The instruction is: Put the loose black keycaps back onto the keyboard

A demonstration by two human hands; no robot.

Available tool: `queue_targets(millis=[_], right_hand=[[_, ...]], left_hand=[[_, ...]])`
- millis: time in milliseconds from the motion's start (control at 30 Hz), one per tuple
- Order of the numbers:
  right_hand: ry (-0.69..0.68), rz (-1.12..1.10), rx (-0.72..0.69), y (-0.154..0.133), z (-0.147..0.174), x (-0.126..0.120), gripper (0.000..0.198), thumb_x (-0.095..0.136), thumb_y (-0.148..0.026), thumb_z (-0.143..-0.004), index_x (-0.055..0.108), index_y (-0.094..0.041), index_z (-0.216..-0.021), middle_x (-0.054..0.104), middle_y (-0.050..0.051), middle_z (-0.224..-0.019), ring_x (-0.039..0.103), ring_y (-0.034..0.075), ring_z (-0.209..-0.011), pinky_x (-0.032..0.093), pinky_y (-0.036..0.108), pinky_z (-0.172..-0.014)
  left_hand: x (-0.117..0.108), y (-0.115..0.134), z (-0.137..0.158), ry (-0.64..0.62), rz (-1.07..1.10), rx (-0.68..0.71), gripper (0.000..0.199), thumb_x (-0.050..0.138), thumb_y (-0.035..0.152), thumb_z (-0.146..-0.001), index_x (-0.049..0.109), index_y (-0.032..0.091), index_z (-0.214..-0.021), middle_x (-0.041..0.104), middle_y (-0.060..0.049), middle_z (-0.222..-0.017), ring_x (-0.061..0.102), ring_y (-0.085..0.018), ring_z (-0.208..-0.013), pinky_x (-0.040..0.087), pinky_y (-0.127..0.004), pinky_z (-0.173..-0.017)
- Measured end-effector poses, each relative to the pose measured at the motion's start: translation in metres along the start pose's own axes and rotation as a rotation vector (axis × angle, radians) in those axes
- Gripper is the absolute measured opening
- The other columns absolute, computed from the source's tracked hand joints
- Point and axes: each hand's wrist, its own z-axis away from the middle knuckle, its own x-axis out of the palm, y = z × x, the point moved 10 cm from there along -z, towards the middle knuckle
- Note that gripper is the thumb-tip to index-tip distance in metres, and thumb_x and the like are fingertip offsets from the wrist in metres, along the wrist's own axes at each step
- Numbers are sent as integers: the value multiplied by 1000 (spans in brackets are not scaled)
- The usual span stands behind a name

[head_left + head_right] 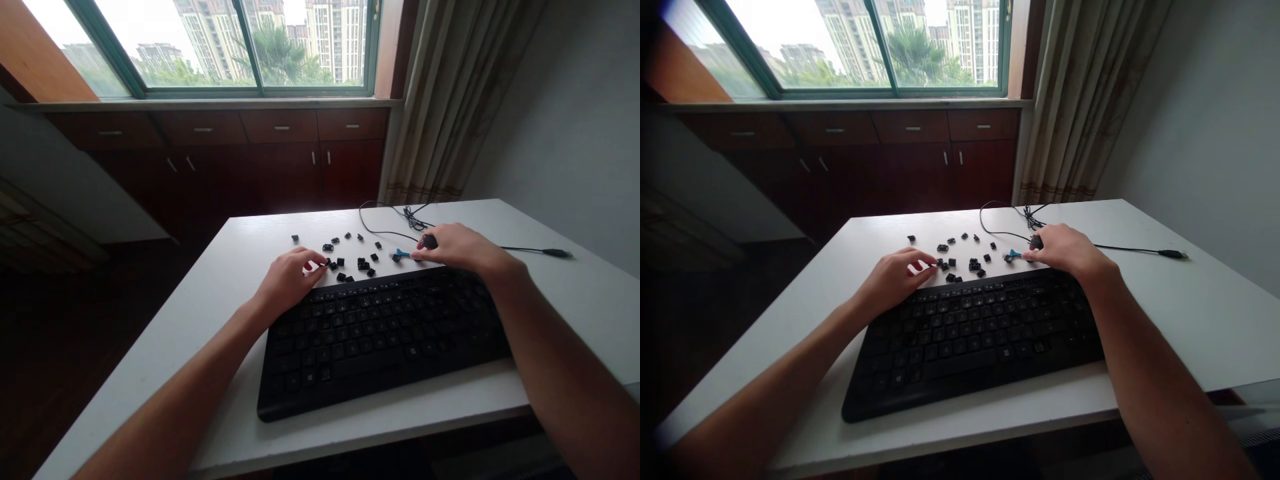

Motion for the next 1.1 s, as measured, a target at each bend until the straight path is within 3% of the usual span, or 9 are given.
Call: queue_targets(millis=[200, 300, 433, 533, 767, 900, 1100], right_hand=[[-5, -11, -2, 1, 0, 2, 38, 67, -59, -78, 74, -24, -90, 74, 6, -89, 66, 23, -79, 43, 31, -62], [66, 7, -25, -10, 0, -3, 40, 64, -61, -81, 74, -24, -90, 74, 7, -87, 65, 24, -79, 43, 32, -62], [215, -45, -249, -53, 7, -7, 31, 57, -49, -91, 74, -26, -105, 73, 5, -104, 66, 23, -87, 45, 32, -69], [220, -74, -433, -84, 16, 4, 34, 54, -42, -95, 69, -28, -121, 69, 5, -120, 67, 22, -93, 47, 31, -74], [189, -74, -590, -111, 22, 20, 37, 55, -33, -95, 63, -31, -132, 64, 3, -130, 67, 22, -99, 48, 31, -79], [158, -111, -631, -122, 19, 23, 35, 54, -41, -97, 66, -28, -127, 67, 5, -124, 68, 21, -93, 49, 31, -79], [141, -161, -591, -125, 12, 26, 49, 50, -57, -95, 69, -20, -122, 67, 11, -113, 67, 23, -91, 50, 33, -82]], left_hand=[[-1, -1, 0, 4, -31, -3, 26, 59, 43, -90, 74, 24, -101, 70, -5, -103, 69, -20, -78, 56, -33, -70], [-1, -2, -1, 2, -38, -16, 23, 60, 40, -89, 73, 25, -102, 70, -3, -102, 69, -19, -78, 56, -33, -71], [0, -2, -1, -5, -36, -29, 22, 61, 38, -89, 73, 26, -102, 71, -2, -100, 69, -18, -76, 56, -33, -72], [1, -2, -1, -7, -39, -33, 21, 61, 38, -89, 73, 26, -103, 71, -2, -100, 69, -18, -76, 55, -32, -72], [1, -2, -2, -3, -55, -16, 22, 62, 37, -88, 72, 27, -105, 71, -1, -100, 70, -17, -76, 56, -32, -72], [0, -3, -1, 7, -52, -20, 21, 62, 37, -88, 73, 26, -103, 70, -2, -101, 69, -17, -74, 56, -31, -70], [0, 1, -1, 9, -36, -18, 22, 61, 34, -89, 74, 24, -103, 70, -3, -101, 69, -16, -74, 55, -29, -69]])
